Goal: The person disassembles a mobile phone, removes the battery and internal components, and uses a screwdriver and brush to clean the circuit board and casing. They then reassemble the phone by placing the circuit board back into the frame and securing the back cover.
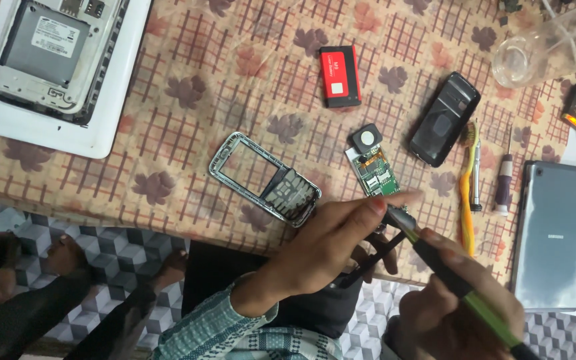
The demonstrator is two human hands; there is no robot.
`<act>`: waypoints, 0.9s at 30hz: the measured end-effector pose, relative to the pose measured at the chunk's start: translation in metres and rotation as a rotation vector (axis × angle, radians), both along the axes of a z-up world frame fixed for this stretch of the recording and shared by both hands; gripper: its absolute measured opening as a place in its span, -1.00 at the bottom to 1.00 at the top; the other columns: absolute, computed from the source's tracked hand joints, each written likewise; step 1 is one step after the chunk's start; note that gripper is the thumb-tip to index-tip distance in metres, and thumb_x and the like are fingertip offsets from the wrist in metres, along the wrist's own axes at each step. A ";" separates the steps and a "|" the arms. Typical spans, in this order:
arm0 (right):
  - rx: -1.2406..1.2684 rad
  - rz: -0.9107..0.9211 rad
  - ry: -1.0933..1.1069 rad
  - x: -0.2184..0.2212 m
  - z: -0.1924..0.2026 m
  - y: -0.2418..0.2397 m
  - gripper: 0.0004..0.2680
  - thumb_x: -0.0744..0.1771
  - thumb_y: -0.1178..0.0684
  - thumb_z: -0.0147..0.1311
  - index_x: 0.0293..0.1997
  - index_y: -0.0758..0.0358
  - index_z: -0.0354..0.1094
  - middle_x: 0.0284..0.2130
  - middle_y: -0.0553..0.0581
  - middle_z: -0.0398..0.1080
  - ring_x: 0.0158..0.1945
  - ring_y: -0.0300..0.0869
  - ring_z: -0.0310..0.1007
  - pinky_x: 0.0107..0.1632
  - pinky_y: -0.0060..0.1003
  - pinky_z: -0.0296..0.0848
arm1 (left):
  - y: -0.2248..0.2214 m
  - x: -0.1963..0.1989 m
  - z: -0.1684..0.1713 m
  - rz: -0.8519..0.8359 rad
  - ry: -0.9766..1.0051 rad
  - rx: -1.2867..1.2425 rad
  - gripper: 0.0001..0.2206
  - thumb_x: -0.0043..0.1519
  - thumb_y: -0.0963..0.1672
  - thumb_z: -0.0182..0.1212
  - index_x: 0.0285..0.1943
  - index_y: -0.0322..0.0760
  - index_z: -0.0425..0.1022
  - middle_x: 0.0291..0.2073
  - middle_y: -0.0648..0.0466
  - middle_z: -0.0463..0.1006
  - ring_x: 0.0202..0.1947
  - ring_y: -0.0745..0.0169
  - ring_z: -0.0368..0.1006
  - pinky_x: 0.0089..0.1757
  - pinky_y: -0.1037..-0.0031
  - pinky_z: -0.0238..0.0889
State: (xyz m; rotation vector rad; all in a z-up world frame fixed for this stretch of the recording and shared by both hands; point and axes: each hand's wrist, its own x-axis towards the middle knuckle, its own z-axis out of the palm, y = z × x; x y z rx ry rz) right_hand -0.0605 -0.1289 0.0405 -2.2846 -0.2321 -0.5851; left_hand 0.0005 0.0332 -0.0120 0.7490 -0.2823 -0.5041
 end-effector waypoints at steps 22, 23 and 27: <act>0.151 0.171 -0.065 0.028 -0.027 -0.009 -0.79 0.38 0.31 0.13 0.07 0.51 0.17 -0.14 0.45 0.45 0.01 0.01 0.57 0.13 -0.22 0.61 | 0.003 -0.009 0.015 0.304 -0.276 0.305 -0.30 0.24 -0.20 -0.11 0.57 -0.62 -0.28 -0.43 -0.18 0.54 -0.41 0.05 0.53 -0.20 0.22 0.38; 0.233 0.144 -0.104 0.025 -0.031 -0.010 -0.80 0.40 0.32 0.10 0.10 0.50 0.18 -0.13 0.43 0.46 0.01 -0.02 0.59 0.14 -0.26 0.60 | 0.002 -0.010 0.014 0.197 -0.150 0.265 -0.25 0.19 -0.22 -0.16 0.62 -0.61 -0.31 -0.43 -0.17 0.54 -0.43 0.10 0.54 -0.27 0.30 0.45; 0.440 0.122 -0.016 0.011 -0.056 -0.024 -0.81 0.43 0.30 0.01 0.16 0.52 0.16 -0.03 0.46 0.49 0.02 -0.05 0.59 0.08 -0.40 0.54 | 0.001 -0.013 0.008 0.286 -0.269 0.382 -0.25 0.19 -0.23 -0.13 0.60 -0.64 -0.32 -0.38 -0.19 0.53 -0.44 0.03 0.51 -0.19 0.21 0.43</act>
